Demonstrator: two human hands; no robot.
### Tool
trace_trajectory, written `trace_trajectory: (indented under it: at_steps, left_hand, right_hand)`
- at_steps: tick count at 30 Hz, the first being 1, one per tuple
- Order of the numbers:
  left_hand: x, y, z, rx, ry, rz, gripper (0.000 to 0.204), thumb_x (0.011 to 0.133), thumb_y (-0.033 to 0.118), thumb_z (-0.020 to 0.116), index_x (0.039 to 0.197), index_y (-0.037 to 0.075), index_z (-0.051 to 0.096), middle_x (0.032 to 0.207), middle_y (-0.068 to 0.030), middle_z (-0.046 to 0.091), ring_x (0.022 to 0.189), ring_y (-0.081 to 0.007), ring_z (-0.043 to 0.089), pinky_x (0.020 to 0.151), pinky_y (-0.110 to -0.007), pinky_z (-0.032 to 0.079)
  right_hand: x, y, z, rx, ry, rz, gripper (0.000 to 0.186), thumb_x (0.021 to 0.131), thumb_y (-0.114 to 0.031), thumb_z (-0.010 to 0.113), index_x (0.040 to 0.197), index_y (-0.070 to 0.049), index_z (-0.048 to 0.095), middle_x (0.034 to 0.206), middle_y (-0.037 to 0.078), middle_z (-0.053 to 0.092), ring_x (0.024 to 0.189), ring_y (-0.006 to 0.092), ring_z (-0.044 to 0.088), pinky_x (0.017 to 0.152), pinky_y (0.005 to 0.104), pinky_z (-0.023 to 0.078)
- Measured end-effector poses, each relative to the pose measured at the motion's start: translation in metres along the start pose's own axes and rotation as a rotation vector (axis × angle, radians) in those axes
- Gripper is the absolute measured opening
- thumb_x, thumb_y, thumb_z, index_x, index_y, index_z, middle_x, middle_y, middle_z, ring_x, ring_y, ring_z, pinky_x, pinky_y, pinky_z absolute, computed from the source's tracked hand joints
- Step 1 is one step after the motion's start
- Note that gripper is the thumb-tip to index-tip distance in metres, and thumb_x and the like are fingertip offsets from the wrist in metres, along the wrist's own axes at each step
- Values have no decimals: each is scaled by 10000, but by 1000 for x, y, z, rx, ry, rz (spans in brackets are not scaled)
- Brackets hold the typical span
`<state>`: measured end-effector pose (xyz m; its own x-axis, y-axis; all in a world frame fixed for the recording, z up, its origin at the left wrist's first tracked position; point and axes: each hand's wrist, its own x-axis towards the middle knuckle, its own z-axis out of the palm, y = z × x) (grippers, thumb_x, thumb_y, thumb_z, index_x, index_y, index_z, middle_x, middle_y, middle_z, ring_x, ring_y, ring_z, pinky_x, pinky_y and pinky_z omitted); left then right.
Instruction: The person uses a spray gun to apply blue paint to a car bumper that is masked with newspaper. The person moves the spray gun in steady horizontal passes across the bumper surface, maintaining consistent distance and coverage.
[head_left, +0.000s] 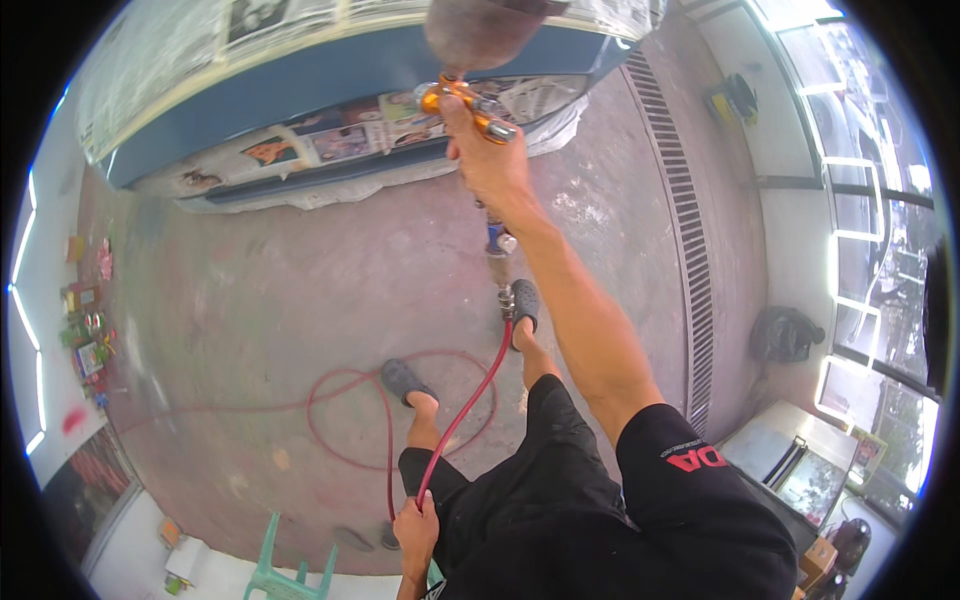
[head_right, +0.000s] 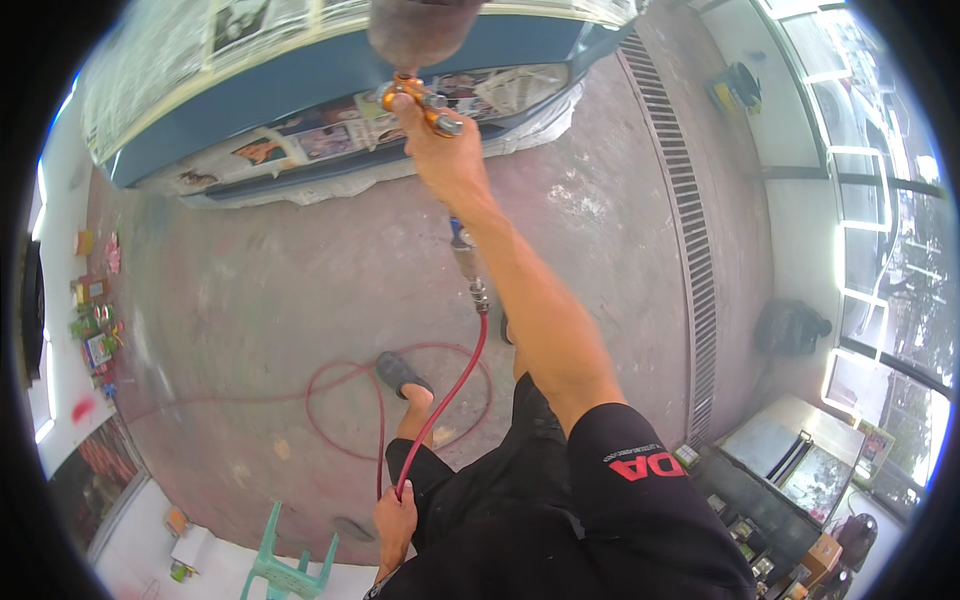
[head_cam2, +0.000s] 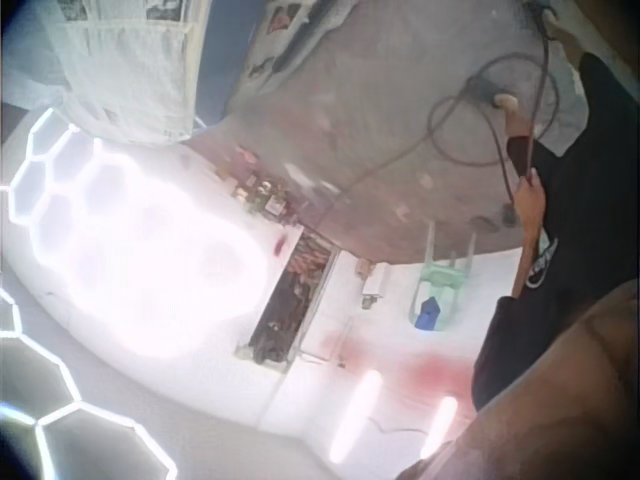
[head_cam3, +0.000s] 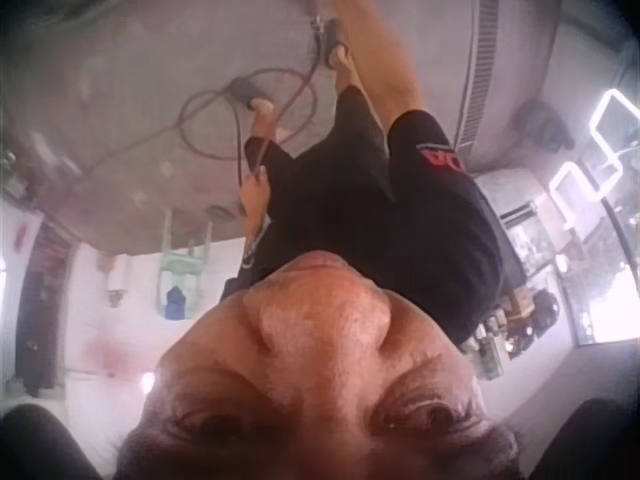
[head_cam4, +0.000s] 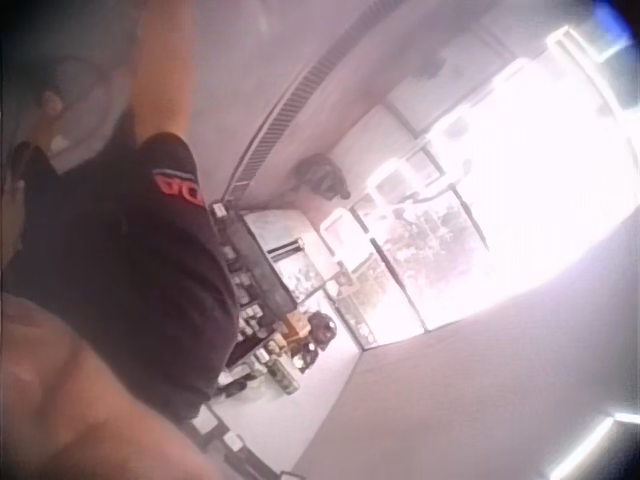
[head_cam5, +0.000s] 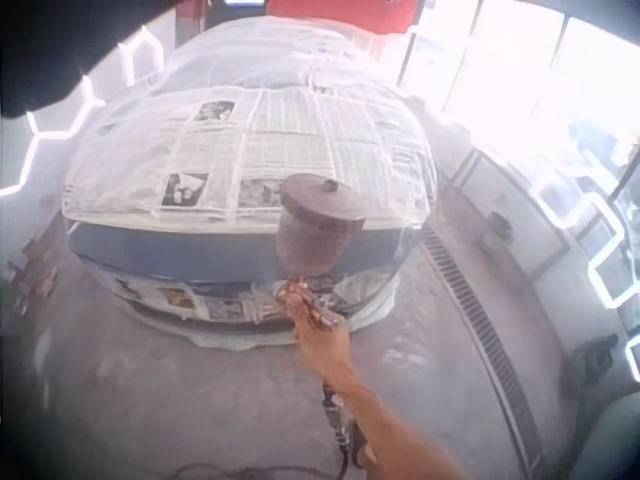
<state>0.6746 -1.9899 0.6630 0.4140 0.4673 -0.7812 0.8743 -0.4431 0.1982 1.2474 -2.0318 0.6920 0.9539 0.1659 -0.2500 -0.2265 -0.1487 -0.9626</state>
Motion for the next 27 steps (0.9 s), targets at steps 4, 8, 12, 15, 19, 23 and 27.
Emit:
trace_trajectory:
  at_steps: [4, 8, 12, 15, 19, 23, 27]
  left_hand:
    - [4, 56, 9, 95, -47, 40, 496, 1079, 461, 625, 921, 2, 727, 841, -285, 749, 833, -513, 744, 784, -593, 567]
    - [6, 122, 20, 123, -64, 88, 495, 1080, 468, 621, 924, 8, 716, 854, -291, 745, 854, -527, 733, 792, -604, 559]
    - [11, 183, 35, 158, -127, 76, 508, 1086, 483, 610, 959, 4, 723, 910, -300, 748, 908, -542, 719, 814, -611, 546]
    - [14, 218, 50, 184, -137, 89, 511, 1086, 484, 606, 967, 4, 731, 917, -308, 748, 931, -543, 721, 822, -612, 547]
    - [20, 255, 66, 218, -73, 112, 508, 1084, 478, 607, 942, 6, 733, 866, -304, 744, 879, -545, 726, 803, -624, 554]
    - [38, 275, 80, 235, -29, 66, 539, 1089, 497, 595, 961, -8, 736, 876, -308, 744, 883, -546, 727, 798, -618, 551]
    - [51, 297, 83, 257, 21, 28, 525, 1093, 476, 616, 1012, -24, 753, 867, -304, 729, 867, -518, 727, 760, -544, 546]
  right_hand:
    - [19, 9, -93, 30, 97, 62, 567, 1006, -631, 755, 911, -79, 666, 714, -23, 599, 492, 53, 477, 435, 249, 343]
    - [37, 15, -175, 104, 173, 29, 560, 1013, -613, 755, 934, -66, 664, 709, -11, 596, 464, 50, 453, 415, 250, 311]
    - [65, 24, -252, 160, 224, 34, 529, 1040, -582, 735, 962, -66, 654, 734, 2, 601, 458, 49, 437, 409, 248, 303]
    - [88, 35, -300, 171, 269, 33, 540, 1056, -602, 698, 1005, -65, 658, 778, 14, 623, 478, 47, 445, 417, 245, 313]
    - [103, 54, -336, 332, 385, -92, 595, 1085, -551, 682, 1181, 36, 713, 943, 100, 760, 511, 35, 487, 445, 250, 359]
    - [112, 102, -346, 534, 314, -167, 562, 1120, -540, 618, 1253, 0, 699, 1058, 109, 766, 530, 31, 472, 464, 240, 366]
    - [123, 141, -339, 632, 247, -163, 546, 1132, -574, 566, 1285, -64, 685, 1078, 81, 743, 532, 37, 454, 483, 239, 373]
